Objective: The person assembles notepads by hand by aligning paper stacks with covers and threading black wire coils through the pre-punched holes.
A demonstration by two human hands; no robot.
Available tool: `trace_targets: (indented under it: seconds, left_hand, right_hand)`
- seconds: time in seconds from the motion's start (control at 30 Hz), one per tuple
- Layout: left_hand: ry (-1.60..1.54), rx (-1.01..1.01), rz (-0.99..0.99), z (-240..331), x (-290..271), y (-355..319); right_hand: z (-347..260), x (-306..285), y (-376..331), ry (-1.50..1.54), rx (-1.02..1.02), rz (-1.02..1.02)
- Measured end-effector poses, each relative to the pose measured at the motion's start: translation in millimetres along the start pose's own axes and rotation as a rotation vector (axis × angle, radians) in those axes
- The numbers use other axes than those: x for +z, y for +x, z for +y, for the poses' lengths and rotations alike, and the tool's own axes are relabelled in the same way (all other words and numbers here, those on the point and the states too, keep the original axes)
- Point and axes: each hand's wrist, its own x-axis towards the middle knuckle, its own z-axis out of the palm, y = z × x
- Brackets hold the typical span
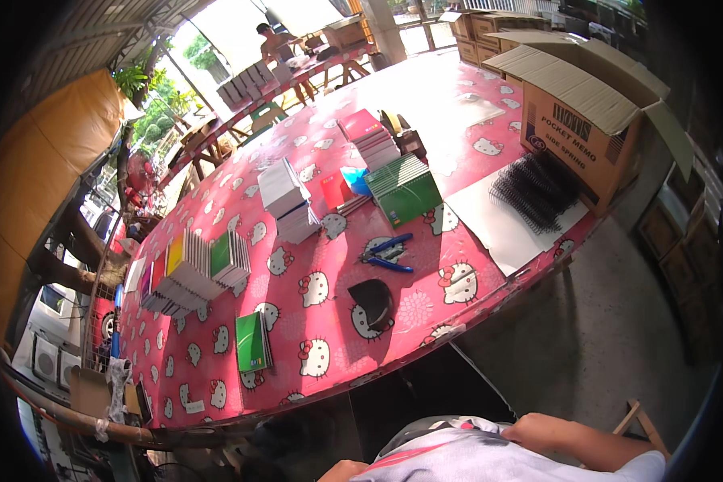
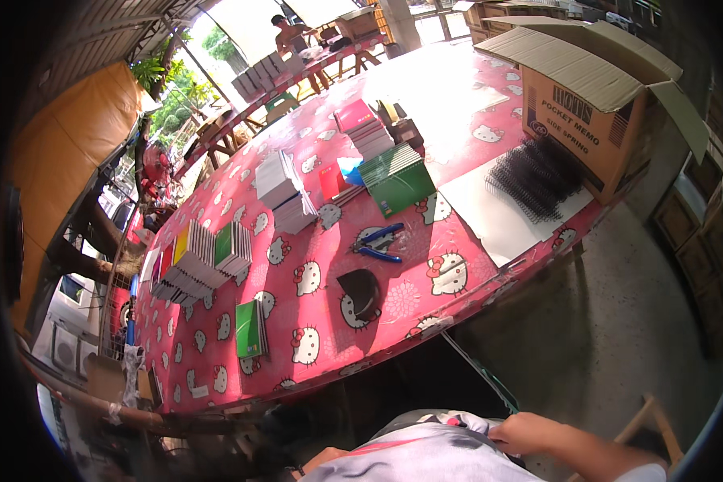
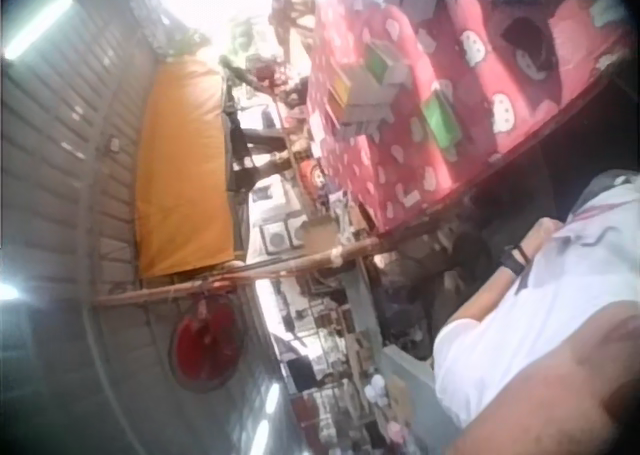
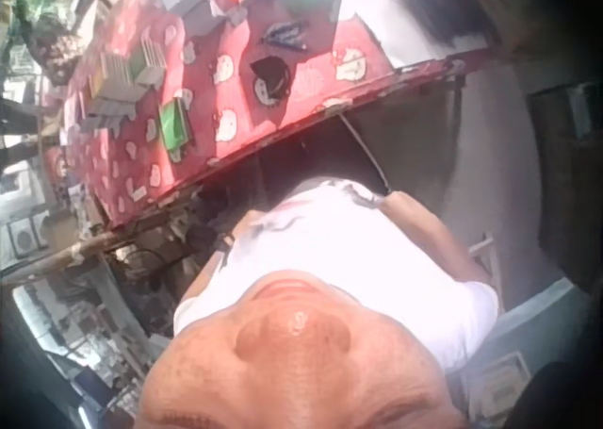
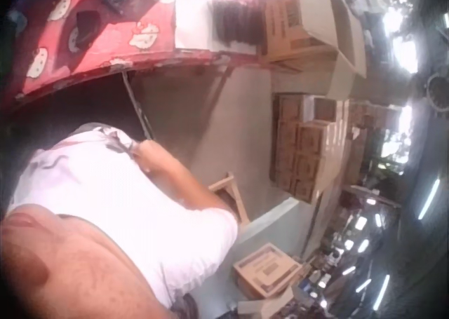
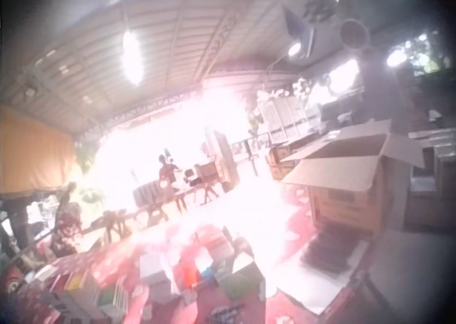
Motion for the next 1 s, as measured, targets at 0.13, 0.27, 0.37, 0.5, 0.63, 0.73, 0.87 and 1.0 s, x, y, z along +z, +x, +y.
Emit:
trace_targets:
  seconds: [0.13, 0.27, 0.37, 0.5, 0.63, 0.73, 0.87, 1.0]
  left_hand:
    - [0.013, -0.025, -0.048, -4, -1, 2]
    - [0.03, -0.051, -0.091, -7, -4, 1]
    - [0.056, -0.066, -0.133, -10, -6, 0]
    - [0.136, -0.101, -0.224, -7, -15, 3]
    - [0.23, -0.059, -0.283, 11, -46, 14]
    - [0.55, 0.306, -0.074, 55, -68, 38]
    - [0.941, 0.791, 0.208, 107, -84, 81]
    - [1.087, 0.984, 0.319, 143, -99, 95]
  right_hand:
    - [11, -4, 19, 0.063, -0.161, 0.095]
    - [-14, -16, 50, 0.019, -0.176, 0.022]
    - [-12, -25, 64, 0.028, -0.174, -0.24]
    - [5, -54, 88, 0.05, -0.21, -0.655]
    - [-15, -155, 122, -0.431, -0.396, 0.098]
    - [-17, -242, 204, -0.649, -0.476, 0.847]
    - [4, -320, 300, -0.555, -0.375, 1.283]
    - [22, -346, 312, -0.721, -0.132, 1.174]
